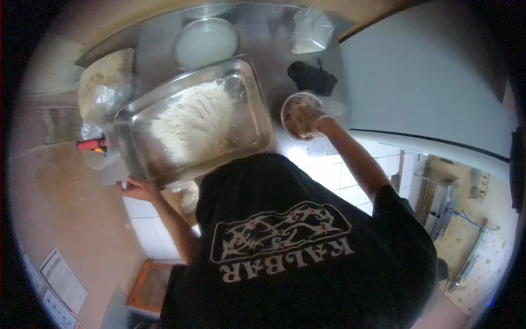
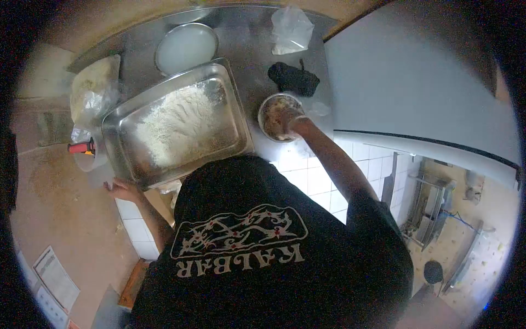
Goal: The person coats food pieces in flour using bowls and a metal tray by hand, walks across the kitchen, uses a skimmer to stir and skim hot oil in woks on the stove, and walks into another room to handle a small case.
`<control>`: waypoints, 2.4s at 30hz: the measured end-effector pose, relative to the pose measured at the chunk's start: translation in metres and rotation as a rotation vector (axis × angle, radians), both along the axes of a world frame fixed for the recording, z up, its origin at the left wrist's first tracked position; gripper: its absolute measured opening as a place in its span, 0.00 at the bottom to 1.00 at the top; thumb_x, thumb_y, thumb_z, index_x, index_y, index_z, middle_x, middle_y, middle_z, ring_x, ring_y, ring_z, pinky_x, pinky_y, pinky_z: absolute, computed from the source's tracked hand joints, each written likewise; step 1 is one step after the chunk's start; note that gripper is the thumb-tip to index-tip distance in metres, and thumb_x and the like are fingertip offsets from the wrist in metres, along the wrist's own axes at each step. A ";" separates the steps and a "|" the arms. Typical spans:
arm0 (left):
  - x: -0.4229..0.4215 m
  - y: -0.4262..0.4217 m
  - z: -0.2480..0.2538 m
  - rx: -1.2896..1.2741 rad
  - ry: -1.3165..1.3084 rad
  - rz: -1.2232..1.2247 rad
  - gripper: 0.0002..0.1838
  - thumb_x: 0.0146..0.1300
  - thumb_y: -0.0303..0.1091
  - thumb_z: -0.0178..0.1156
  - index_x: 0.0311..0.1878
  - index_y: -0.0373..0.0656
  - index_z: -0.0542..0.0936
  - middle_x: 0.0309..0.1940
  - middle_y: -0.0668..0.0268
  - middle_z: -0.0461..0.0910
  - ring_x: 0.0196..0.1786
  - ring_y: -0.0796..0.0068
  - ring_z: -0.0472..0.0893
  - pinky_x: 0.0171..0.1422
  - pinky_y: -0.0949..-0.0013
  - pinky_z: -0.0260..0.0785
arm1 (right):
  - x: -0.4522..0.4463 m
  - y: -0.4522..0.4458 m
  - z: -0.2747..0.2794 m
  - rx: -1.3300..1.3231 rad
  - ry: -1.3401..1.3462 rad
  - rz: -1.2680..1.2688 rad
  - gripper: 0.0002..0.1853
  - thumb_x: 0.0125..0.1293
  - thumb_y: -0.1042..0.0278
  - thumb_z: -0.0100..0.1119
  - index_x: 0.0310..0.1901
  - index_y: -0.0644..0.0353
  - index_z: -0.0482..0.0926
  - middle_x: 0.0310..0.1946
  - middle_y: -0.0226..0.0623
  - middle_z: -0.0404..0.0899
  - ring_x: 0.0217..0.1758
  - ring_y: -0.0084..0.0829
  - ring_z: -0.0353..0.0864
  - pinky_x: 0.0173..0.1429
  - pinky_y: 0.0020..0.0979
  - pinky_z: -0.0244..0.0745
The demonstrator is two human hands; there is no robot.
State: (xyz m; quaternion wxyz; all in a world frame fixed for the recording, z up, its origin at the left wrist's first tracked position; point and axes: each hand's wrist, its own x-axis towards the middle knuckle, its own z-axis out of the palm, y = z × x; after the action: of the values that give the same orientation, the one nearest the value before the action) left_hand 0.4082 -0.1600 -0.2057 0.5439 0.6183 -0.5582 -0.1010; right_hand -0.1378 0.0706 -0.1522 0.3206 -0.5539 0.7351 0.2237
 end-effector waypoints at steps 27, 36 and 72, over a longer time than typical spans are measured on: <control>-0.014 0.005 0.017 0.027 -0.055 0.024 0.34 0.71 0.51 0.51 0.65 0.31 0.59 0.57 0.47 0.63 0.48 0.56 0.72 0.51 0.55 0.71 | 0.036 0.003 -0.016 -0.079 0.119 0.131 0.34 0.62 0.46 0.58 0.67 0.52 0.68 0.68 0.43 0.65 0.72 0.40 0.62 0.75 0.41 0.55; -0.009 0.005 0.012 -0.016 -0.045 0.055 0.32 0.71 0.48 0.51 0.66 0.31 0.59 0.54 0.48 0.64 0.49 0.58 0.72 0.50 0.58 0.71 | -0.040 0.024 -0.137 -0.155 -0.068 -0.326 0.30 0.63 0.48 0.57 0.63 0.57 0.71 0.62 0.47 0.72 0.64 0.41 0.71 0.69 0.39 0.65; -0.016 0.008 0.024 0.013 -0.047 0.014 0.33 0.69 0.42 0.57 0.67 0.32 0.56 0.55 0.51 0.62 0.48 0.61 0.72 0.48 0.61 0.74 | 0.026 -0.003 0.073 -0.039 -0.177 -0.023 0.33 0.64 0.49 0.59 0.68 0.50 0.65 0.67 0.48 0.66 0.71 0.47 0.63 0.76 0.47 0.53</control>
State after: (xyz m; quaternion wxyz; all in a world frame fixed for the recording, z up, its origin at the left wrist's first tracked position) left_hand 0.3924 -0.1525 -0.1813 0.5272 0.6279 -0.5660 -0.0864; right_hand -0.1114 0.0674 -0.0793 0.3762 -0.5691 0.7144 0.1559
